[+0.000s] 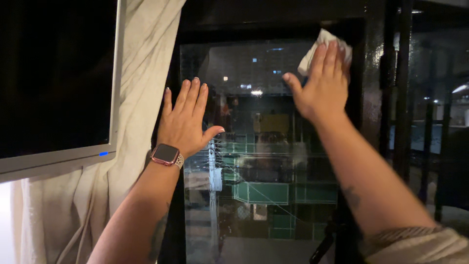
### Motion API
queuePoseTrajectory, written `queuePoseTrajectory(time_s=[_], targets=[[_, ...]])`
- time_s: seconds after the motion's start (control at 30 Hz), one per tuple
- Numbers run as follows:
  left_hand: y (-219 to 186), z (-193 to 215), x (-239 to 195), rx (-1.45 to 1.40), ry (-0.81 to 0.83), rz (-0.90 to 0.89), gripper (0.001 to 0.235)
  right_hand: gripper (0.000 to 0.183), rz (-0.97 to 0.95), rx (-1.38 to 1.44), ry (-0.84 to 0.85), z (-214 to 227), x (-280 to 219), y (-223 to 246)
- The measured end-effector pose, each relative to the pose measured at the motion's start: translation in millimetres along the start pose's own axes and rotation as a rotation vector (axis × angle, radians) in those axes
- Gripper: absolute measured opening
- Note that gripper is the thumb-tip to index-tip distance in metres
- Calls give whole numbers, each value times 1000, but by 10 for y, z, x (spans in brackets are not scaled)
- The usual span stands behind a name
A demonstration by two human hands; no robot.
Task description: The person sprays a window with a cleaning solution, then wipes the glass with a cloth and later with a paper towel. They repeatedly wipe different sections of the window, refold the cloth, and switch to a paper towel to continue cleaning the same pane.
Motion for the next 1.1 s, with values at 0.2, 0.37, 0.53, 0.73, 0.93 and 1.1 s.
queuePoseTrajectory(time_s=[0.2,0.37,0.53,0.73,0.93,1.1], targets=[[9,-57,-19,-189,-110,-64,97,105,110,-132,-332,-62,-1103,159],[14,-66,-12,-205,-108,-73,95,101,181,-89,-412,-166,-716,-17],[5,94,10,-59,14,-40,95,103,81,15,-86,-17,133,-64],[2,99,-20,-152,-26,-26,90,102,86,-11,-125,-14,-411,49],[61,139,-69,-309,-120,-11,83,106,161,104,-48,-10,36,328],[63,134,-87,-356,-110,4,83,110,264,77,-115,-127,151,697]])
Point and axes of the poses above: each hand's wrist, its own x-axis towards the middle knuckle, its own z-axis out of the back of the hand, y = z × x, the point moved 1 cm from there along x, towards the middle knuckle, and after that the axes turned 2 degrees about -z, right-handed, at the moved point
